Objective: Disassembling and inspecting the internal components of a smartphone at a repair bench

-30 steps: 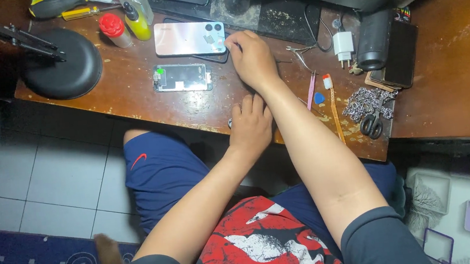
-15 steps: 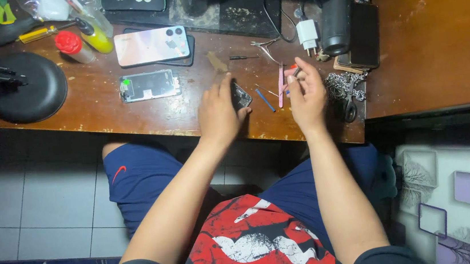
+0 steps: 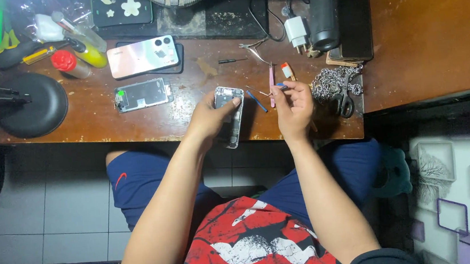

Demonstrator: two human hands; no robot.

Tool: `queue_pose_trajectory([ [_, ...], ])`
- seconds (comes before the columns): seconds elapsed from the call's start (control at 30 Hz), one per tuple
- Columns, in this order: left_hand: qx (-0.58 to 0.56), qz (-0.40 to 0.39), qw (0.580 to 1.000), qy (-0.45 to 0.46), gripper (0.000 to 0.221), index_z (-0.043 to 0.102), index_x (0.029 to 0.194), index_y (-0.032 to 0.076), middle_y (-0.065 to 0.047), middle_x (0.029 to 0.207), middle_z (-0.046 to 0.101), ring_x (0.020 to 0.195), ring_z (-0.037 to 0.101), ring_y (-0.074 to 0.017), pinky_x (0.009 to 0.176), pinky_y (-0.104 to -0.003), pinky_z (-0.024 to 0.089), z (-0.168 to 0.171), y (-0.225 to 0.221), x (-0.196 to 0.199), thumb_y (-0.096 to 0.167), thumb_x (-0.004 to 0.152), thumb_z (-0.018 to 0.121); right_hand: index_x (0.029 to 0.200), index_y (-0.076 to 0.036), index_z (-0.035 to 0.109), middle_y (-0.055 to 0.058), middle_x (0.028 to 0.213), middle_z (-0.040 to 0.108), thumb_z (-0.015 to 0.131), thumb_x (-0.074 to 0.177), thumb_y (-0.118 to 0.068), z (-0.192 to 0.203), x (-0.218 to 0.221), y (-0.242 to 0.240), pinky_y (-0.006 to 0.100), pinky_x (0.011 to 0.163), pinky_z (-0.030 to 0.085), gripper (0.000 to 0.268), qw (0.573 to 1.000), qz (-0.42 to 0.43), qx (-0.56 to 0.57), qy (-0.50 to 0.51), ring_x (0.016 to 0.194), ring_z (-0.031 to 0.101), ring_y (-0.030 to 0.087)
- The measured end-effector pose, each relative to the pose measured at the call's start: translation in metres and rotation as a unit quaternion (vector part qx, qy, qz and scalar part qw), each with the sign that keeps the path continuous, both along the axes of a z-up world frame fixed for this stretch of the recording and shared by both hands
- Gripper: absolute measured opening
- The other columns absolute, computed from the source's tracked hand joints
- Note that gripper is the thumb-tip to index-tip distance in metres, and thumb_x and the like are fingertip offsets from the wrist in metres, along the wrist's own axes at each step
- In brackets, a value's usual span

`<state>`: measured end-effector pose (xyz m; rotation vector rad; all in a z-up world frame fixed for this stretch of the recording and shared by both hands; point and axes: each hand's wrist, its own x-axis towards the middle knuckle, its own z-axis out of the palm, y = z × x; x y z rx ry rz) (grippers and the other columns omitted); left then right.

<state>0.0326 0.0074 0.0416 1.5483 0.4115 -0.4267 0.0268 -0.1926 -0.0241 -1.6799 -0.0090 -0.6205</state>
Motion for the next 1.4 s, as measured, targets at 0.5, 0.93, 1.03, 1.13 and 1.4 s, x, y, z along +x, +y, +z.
queue_pose_trajectory([
  [0.5, -0.258, 0.042, 0.963, -0.062, 0.053, 0.047, 0.144, 0.006, -0.019, 0.119, 0.070, 0.098, 0.073, -0.0271, 0.078, -0.043, 0.065, 0.006, -0.013, -0.022, 0.001, 0.094, 0.064, 0.115, 0.002, 0.057, 0.020, 0.082, 0.076, 0.081, 0.096, -0.006, -0.007, 0.004, -0.001, 0.026, 0.057, 0.059, 0.032, 0.999, -0.011, -0.024, -0.024, 0.066, 0.074, 0.020],
  [0.93, -0.343, 0.052, 0.936, -0.063, 0.051, 0.039, 0.145, 0.017, -0.029, 0.129, 0.065, 0.109, 0.070, -0.0399, 0.085, -0.048, 0.063, -0.030, -0.001, -0.022, 0.002, 0.099, 0.057, 0.111, -0.013, 0.079, 0.005, 0.076, 0.074, 0.088, 0.089, -0.020, 0.030, 0.005, -0.001, 0.036, 0.068, 0.058, 0.025, 0.951, 0.020, -0.308, -0.005, 0.070, 0.071, 0.026],
  [1.03, -0.339, 0.052, 0.937, -0.065, 0.051, 0.038, 0.146, 0.017, -0.027, 0.131, 0.065, 0.110, 0.070, -0.0378, 0.086, -0.047, 0.063, -0.027, -0.003, -0.021, 0.004, 0.100, 0.057, 0.106, -0.013, 0.078, 0.005, 0.072, 0.073, 0.090, 0.083, -0.016, 0.031, 0.003, 0.008, 0.037, 0.065, 0.058, 0.027, 0.944, 0.049, -0.325, 0.006, 0.066, 0.070, 0.024],
  [1.13, -0.297, 0.068, 0.950, -0.071, 0.051, 0.043, 0.145, 0.017, -0.019, 0.127, 0.068, 0.107, 0.072, -0.0300, 0.082, -0.042, 0.065, -0.027, -0.003, -0.022, 0.006, 0.099, 0.062, 0.098, -0.018, 0.077, -0.001, 0.071, 0.073, 0.089, 0.077, -0.017, 0.028, 0.001, 0.016, 0.036, 0.065, 0.058, 0.024, 0.915, 0.074, -0.395, 0.034, 0.069, 0.069, 0.023],
  [1.4, -0.320, 0.081, 0.941, -0.078, 0.054, 0.044, 0.148, 0.019, -0.017, 0.123, 0.071, 0.102, 0.073, -0.0242, 0.078, -0.039, 0.065, -0.018, -0.002, -0.027, 0.005, 0.098, 0.061, 0.102, -0.021, 0.078, -0.001, 0.091, 0.071, 0.088, 0.075, -0.018, 0.029, 0.002, 0.024, 0.040, 0.072, 0.061, 0.029, 0.895, 0.051, -0.441, 0.040, 0.084, 0.072, 0.026],
])
